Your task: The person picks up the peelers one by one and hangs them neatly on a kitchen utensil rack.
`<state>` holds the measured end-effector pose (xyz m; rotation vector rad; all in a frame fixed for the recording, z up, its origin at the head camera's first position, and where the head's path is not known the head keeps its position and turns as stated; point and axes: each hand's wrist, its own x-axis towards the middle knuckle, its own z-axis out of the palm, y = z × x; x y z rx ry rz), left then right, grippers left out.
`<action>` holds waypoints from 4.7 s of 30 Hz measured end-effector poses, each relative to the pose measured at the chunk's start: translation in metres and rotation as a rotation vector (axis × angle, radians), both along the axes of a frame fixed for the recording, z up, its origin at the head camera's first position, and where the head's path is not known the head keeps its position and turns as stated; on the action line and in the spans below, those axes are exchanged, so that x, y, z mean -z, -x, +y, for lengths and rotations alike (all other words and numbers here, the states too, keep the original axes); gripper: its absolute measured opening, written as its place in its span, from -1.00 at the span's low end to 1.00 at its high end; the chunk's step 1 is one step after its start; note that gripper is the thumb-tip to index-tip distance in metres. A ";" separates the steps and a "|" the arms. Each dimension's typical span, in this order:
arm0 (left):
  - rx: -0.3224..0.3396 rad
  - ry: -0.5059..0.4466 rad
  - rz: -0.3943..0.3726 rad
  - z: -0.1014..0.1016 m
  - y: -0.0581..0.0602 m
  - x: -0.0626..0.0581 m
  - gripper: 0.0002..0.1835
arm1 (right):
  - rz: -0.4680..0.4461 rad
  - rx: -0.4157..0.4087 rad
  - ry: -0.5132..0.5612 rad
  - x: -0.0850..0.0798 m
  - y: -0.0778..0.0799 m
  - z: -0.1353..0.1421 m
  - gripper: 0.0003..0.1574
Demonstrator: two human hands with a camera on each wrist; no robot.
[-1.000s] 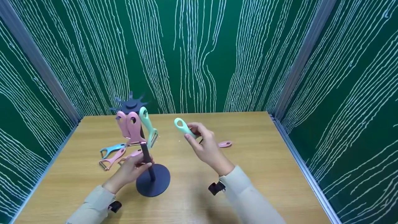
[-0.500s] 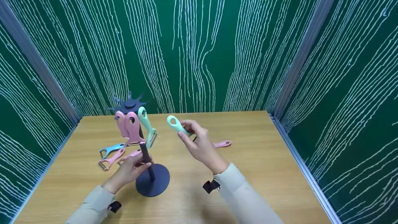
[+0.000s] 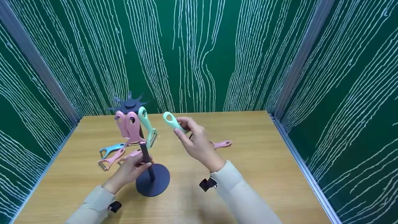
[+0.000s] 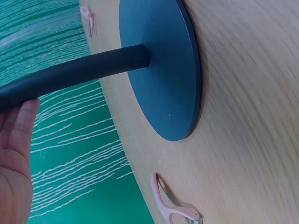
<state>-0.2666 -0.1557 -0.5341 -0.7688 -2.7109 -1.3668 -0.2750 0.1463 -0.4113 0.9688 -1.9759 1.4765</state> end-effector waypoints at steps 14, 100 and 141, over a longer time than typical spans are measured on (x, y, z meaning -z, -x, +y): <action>-0.026 -0.007 -0.063 0.001 -0.002 -0.002 -0.88 | 0.010 -0.012 0.002 -0.018 0.000 -0.007 -0.64; 0.010 -0.027 0.010 0.001 -0.001 0.000 -0.89 | -0.023 -0.029 -0.036 -0.018 0.023 -0.005 -0.57; 0.012 -0.002 0.024 0.002 -0.001 0.001 -0.85 | -0.309 0.249 -0.025 0.045 0.043 0.090 -0.62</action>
